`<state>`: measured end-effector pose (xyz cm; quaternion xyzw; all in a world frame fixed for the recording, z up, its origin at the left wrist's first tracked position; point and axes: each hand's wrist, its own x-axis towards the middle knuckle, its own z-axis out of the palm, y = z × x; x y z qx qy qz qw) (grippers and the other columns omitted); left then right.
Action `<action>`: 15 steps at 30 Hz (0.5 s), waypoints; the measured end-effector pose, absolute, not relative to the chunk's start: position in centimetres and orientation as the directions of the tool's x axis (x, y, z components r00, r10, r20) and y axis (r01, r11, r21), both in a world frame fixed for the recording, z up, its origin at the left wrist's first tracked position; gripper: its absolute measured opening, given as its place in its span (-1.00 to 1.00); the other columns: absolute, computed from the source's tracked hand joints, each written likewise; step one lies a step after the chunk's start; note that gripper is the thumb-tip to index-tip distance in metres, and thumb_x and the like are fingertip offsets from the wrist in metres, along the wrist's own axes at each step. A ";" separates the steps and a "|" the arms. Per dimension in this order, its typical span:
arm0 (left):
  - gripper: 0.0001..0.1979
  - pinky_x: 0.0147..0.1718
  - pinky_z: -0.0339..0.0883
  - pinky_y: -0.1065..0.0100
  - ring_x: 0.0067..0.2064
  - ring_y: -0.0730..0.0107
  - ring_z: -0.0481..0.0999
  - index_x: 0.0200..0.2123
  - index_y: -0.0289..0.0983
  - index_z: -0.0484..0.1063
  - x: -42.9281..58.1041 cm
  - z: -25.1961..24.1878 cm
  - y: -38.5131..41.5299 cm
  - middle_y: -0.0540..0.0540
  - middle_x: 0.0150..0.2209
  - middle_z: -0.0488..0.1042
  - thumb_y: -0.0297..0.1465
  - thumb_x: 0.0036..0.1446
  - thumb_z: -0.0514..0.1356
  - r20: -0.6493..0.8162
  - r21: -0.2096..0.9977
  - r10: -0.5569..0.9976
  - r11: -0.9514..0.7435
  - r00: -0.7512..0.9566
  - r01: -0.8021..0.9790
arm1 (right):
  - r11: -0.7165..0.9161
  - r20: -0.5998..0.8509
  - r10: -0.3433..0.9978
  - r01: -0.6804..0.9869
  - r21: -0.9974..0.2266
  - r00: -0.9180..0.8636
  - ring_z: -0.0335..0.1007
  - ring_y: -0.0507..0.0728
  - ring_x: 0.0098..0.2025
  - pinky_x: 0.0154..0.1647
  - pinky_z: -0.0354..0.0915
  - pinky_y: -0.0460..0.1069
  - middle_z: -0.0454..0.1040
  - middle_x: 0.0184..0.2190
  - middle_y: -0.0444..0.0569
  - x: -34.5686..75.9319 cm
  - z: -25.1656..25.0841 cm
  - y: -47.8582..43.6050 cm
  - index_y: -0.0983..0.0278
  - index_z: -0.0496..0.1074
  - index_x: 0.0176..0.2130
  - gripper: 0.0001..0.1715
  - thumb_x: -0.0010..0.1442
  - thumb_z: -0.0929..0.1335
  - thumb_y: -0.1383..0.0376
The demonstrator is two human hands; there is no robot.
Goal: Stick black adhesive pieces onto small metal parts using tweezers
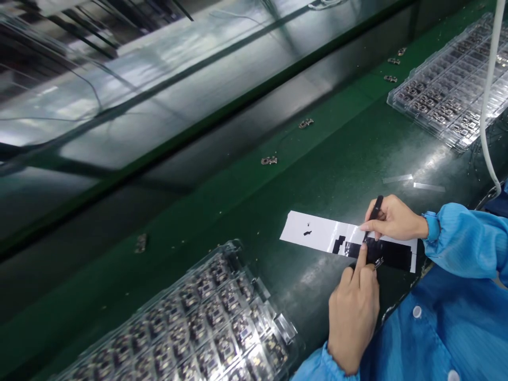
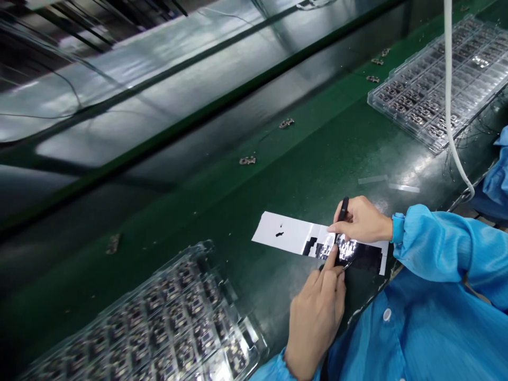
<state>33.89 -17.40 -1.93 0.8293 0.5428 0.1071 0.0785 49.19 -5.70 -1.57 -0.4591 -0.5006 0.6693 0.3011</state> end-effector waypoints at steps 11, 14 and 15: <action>-0.77 -0.58 0.31 0.44 -0.61 0.48 0.36 -0.29 -0.33 0.45 30.6 -0.5 -14.2 -0.02 -0.61 0.45 -0.27 0.11 0.19 -0.401 0.908 0.914 0.406 -0.059 0.106 | -0.238 -0.232 0.971 -0.221 -0.946 -0.053 0.37 0.02 -0.73 -0.80 0.27 -0.15 0.48 -0.65 -0.06 50.8 -0.7 -1.7 0.36 0.32 -0.51 -0.49 -0.26 0.53 0.06; -0.66 -0.61 0.28 0.47 -0.61 0.56 0.33 -0.20 -0.37 0.43 30.5 -0.6 -12.5 -0.08 -0.46 0.53 -0.28 -0.01 0.29 -0.504 0.861 0.862 0.495 -0.060 -0.122 | -0.192 -0.192 0.981 -0.239 -0.952 -0.022 0.37 0.03 -0.73 -0.80 0.27 -0.15 0.48 -0.64 -0.06 50.9 0.0 -1.2 0.35 0.32 -0.50 -0.50 -0.25 0.53 0.07; -0.62 -0.61 0.28 0.48 -0.61 0.57 0.34 -0.18 -0.39 0.43 30.6 -0.8 -12.1 -0.10 -0.44 0.54 -0.29 -0.04 0.31 -0.525 0.845 0.850 0.512 -0.056 -0.154 | -0.192 -0.184 0.981 -0.233 -0.953 -0.055 0.36 0.02 -0.73 -0.80 0.26 -0.15 0.47 -0.65 -0.07 50.7 0.3 -1.4 0.35 0.32 -0.50 -0.51 -0.22 0.52 0.07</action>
